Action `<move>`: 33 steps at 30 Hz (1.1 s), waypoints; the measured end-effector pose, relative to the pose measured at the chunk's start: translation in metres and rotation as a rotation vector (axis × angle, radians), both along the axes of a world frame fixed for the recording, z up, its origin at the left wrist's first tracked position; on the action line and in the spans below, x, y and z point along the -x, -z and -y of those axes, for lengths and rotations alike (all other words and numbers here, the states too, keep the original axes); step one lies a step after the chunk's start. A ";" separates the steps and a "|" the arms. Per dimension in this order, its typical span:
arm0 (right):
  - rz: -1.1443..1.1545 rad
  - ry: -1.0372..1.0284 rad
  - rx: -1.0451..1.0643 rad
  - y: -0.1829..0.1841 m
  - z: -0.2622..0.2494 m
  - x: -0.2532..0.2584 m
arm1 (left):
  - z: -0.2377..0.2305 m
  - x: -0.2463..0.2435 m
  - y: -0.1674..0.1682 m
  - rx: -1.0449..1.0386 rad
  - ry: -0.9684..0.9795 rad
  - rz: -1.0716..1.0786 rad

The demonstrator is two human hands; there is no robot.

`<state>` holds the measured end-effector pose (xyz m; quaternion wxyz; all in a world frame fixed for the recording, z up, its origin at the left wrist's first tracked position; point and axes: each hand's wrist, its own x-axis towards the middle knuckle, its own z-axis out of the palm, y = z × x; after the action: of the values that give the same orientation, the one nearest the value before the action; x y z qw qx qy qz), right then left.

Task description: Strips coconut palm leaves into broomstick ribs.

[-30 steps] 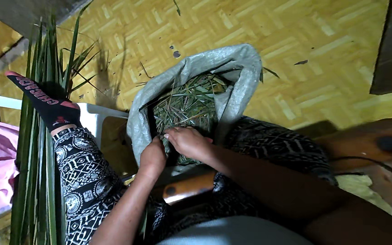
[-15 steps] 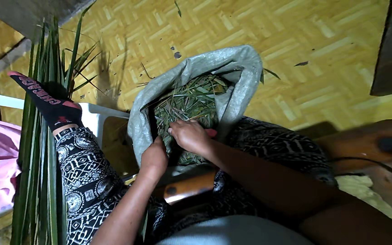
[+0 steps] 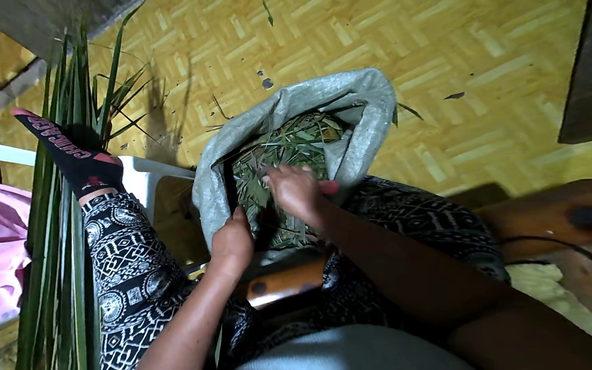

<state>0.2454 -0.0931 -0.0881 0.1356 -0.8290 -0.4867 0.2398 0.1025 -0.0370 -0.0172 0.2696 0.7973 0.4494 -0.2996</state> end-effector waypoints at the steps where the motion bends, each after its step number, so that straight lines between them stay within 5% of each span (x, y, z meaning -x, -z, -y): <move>1: -0.039 0.042 0.038 -0.002 -0.002 -0.007 | 0.000 0.001 0.001 0.003 -0.001 0.010; 12: -0.243 -0.162 -0.007 -0.006 0.004 0.008 | -0.013 0.018 0.022 0.114 -0.137 0.294; 18: -0.193 0.136 -0.027 -0.005 -0.004 -0.013 | -0.014 0.020 0.019 0.174 -0.192 0.339; 26: -1.255 0.405 -0.057 -0.002 -0.003 0.001 | -0.016 0.022 0.024 0.256 -0.224 0.402; 28: -1.373 0.472 -0.081 0.000 -0.003 -0.003 | -0.017 0.023 0.024 0.304 -0.270 0.422; 33: -0.889 0.305 -0.037 -0.012 -0.005 -0.008 | -0.018 0.024 0.019 0.366 -0.342 0.376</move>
<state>0.2536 -0.0885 -0.0763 0.3791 -0.7055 -0.2581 0.5403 0.0789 -0.0192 -0.0366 0.5333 0.6900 0.4577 -0.1729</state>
